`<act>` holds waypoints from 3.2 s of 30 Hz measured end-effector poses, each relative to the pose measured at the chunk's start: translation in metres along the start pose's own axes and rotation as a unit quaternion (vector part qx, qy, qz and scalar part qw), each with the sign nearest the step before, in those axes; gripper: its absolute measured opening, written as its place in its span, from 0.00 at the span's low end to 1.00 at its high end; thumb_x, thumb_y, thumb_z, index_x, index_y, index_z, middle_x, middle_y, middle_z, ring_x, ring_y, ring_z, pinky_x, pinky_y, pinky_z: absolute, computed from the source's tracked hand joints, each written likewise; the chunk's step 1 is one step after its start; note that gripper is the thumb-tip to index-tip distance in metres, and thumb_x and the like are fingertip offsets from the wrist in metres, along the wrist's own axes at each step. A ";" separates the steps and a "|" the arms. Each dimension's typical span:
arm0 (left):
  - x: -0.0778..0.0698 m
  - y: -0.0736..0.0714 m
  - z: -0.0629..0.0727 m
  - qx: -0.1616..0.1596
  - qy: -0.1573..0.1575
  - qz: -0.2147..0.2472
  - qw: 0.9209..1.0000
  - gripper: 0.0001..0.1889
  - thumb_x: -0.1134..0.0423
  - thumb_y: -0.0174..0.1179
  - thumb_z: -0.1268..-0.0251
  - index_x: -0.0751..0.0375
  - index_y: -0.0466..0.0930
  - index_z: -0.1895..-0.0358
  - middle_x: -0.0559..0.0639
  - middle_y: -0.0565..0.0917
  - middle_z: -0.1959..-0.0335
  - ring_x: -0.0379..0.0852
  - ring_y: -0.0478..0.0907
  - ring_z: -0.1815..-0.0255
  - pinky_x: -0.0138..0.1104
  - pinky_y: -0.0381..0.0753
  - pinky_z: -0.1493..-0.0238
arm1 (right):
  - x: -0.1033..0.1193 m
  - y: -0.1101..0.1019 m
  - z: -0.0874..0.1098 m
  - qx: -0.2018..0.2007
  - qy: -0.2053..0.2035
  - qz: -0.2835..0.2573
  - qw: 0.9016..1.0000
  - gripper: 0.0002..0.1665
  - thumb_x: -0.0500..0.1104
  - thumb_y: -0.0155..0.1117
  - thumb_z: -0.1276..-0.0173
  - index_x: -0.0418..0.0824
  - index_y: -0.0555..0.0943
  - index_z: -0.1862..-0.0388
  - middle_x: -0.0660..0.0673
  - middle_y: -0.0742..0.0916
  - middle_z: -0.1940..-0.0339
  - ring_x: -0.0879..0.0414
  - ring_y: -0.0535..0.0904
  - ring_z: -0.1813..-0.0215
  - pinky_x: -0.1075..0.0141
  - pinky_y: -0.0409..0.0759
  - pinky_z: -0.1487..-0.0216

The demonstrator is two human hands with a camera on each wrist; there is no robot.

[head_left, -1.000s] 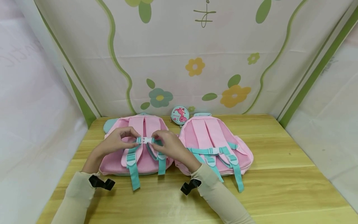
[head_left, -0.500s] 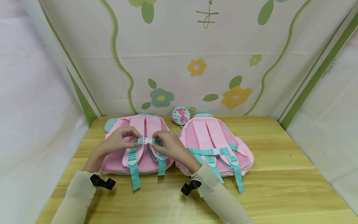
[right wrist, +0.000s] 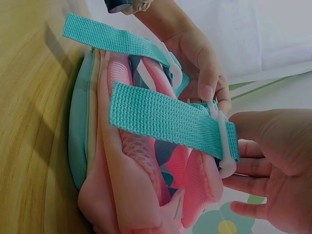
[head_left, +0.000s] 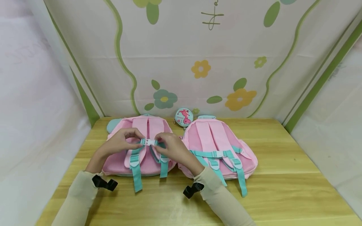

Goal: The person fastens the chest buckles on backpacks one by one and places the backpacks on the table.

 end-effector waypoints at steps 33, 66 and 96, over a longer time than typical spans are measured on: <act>-0.001 0.001 -0.002 -0.022 0.020 -0.012 0.999 0.08 0.70 0.72 0.39 0.57 0.86 0.58 0.52 0.88 0.59 0.40 0.83 0.53 0.26 0.74 0.37 | 0.004 -0.001 0.000 -0.023 -0.030 0.015 0.999 0.10 0.44 0.69 0.28 0.41 0.84 0.53 0.47 0.89 0.55 0.56 0.86 0.50 0.67 0.84 0.48; -0.003 0.001 -0.002 -0.030 0.033 -0.019 0.999 0.09 0.72 0.72 0.41 0.59 0.87 0.59 0.53 0.89 0.60 0.37 0.83 0.54 0.24 0.74 0.38 | 0.001 0.003 -0.001 -0.036 -0.048 0.034 0.998 0.10 0.45 0.70 0.29 0.42 0.85 0.54 0.49 0.90 0.56 0.57 0.86 0.51 0.65 0.84 0.47; -0.002 0.002 -0.002 -0.031 0.039 -0.015 0.999 0.09 0.72 0.72 0.41 0.59 0.88 0.58 0.53 0.89 0.59 0.37 0.83 0.54 0.25 0.74 0.38 | 0.004 0.003 0.000 -0.037 -0.036 0.049 0.997 0.11 0.47 0.70 0.29 0.44 0.85 0.53 0.50 0.90 0.55 0.58 0.84 0.51 0.61 0.81 0.43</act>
Point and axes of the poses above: each hand's wrist, its own z-axis away from the middle knuckle, its own y-axis out of the palm, x = y × z, the point moved 1 cm from there along -z, towards the middle knuckle
